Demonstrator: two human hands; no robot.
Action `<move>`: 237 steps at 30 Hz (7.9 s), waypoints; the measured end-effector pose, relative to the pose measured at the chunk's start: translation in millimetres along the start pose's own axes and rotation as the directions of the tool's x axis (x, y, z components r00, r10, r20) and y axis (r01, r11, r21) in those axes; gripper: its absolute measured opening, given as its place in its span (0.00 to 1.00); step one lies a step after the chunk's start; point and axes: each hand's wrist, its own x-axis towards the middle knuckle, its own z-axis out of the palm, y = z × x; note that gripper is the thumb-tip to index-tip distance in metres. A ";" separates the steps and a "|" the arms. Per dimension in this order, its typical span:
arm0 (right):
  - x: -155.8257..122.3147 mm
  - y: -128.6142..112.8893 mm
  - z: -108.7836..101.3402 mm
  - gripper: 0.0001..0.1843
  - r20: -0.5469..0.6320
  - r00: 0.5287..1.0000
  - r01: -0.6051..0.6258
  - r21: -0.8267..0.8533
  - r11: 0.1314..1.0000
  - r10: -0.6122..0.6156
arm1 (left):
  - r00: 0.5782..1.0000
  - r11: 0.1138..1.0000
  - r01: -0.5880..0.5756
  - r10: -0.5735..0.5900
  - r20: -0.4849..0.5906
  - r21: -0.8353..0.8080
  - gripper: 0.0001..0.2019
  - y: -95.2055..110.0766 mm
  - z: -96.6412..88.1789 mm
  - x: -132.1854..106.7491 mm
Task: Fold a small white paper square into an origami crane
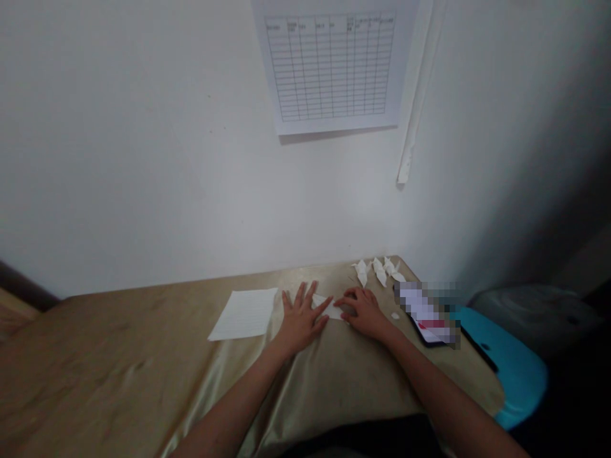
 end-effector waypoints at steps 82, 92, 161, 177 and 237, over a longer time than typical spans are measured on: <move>6.3 2.8 4.6 0.15 -0.055 0.998 -0.024 0.077 0.997 0.028 | 0.918 0.860 0.390 -0.393 0.060 -0.329 0.10 -28.3 -9.3 14.0; 7.0 14.1 3.6 0.07 -0.134 0.990 0.069 0.126 0.990 -0.052 | 0.900 0.788 0.315 -0.424 -0.096 -0.530 0.01 -33.2 -11.6 16.4; 2.0 -6.0 5.5 0.16 -0.027 0.964 0.265 0.067 0.962 -0.263 | 0.982 0.888 0.148 -0.079 0.172 -0.435 0.17 -13.0 1.1 12.6; 1.7 -7.6 4.6 0.16 -0.011 0.968 0.250 0.064 0.966 -0.250 | 0.987 0.868 0.115 -0.045 0.155 -0.483 0.10 -19.7 1.9 14.0; 4.1 -0.1 4.1 0.14 -0.063 0.923 0.384 0.219 0.897 -0.380 | 0.969 0.830 0.067 0.079 0.235 -0.554 0.28 -36.5 1.2 12.2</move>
